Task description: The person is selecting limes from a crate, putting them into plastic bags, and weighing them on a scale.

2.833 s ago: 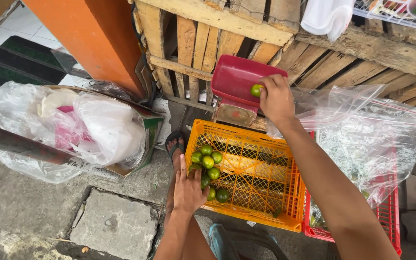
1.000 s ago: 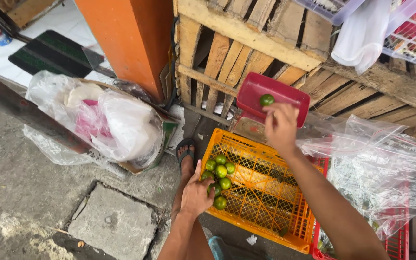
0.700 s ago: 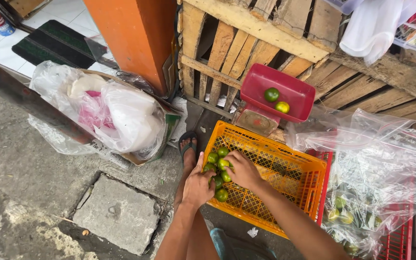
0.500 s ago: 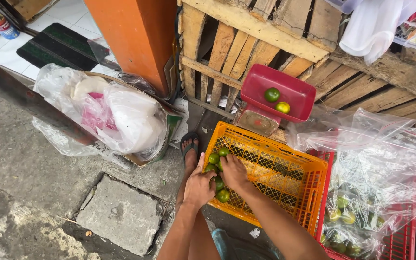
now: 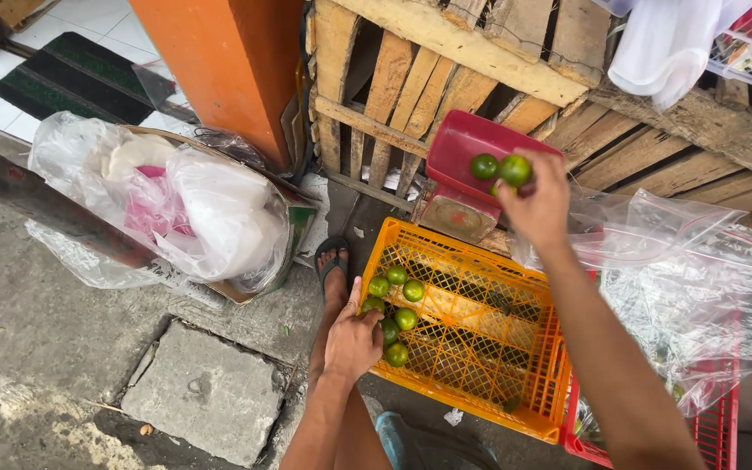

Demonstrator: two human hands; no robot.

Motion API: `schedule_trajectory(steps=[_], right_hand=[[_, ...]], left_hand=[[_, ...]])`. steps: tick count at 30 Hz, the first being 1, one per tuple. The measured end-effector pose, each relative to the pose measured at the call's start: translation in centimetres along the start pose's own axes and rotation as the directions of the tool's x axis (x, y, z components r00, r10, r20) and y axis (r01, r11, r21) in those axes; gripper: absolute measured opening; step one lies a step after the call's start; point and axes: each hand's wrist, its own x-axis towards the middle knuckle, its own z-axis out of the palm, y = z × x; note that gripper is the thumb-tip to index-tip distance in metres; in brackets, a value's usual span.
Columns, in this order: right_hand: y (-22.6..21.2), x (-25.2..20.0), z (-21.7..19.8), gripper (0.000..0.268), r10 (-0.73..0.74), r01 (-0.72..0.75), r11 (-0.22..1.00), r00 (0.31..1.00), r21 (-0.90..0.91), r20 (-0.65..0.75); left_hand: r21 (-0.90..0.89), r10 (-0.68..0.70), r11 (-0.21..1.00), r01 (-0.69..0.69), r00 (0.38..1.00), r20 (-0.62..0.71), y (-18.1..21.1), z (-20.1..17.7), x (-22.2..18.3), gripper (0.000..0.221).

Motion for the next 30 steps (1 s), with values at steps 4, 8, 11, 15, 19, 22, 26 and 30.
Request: schedule_trajectory(steps=[4, 8, 11, 15, 19, 22, 26, 30], right_hand=[[2.8, 2.2, -0.7, 0.052, 0.3, -0.276, 0.952, 0.929, -0.132, 0.217], [5.8, 1.6, 0.7, 0.054, 0.49, -0.396, 0.864, 0.804, -0.31, 0.338], [5.4, 1.0, 0.8, 0.05, 0.515, -0.41, 0.851, 0.774, -0.327, 0.369], [7.7, -0.2, 1.6, 0.024, 0.368, -0.299, 0.909, 0.904, -0.292, 0.218], [1.5, -2.7, 0.3, 0.019, -0.009, 0.022, 0.984, 0.997, -0.179, 0.073], [-3.9, -7.9, 0.9, 0.017, -0.184, 0.186, 0.983, 0.972, -0.002, 0.144], [-9.1, -16.5, 2.5, 0.023, -0.206, 0.132, 0.978, 0.682, 0.159, 0.702], [-12.9, -19.5, 3.5, 0.041, -0.102, 0.074, 0.994, 0.391, 0.079, 0.915]], left_hand=[[-0.012, -0.011, 1.0, 0.011, 1.0, -0.01, -0.3, 0.6, -0.1, 0.02], [-0.032, -0.034, 0.999, 0.034, 0.999, 0.003, -0.3, 0.5, 0.0, 0.022], [-0.032, -0.034, 0.999, 0.034, 0.999, 0.003, 0.0, 0.2, 0.1, 0.022], [-0.031, -0.011, 0.999, 0.011, 1.0, -0.009, -1.4, 1.9, -0.1, 0.022], [-0.033, -0.006, 0.999, 0.006, 1.0, -0.012, -0.8, 1.4, -0.3, 0.02], [-0.02, 0.001, 1.0, -0.001, 0.999, -0.035, -0.5, 1.0, 0.1, 0.019], [-0.026, -0.007, 1.0, 0.006, 0.999, -0.031, -0.6, 1.4, -0.1, 0.018], [-0.02, -0.012, 1.0, 0.011, 0.999, -0.033, -0.3, 1.0, 0.1, 0.018]])
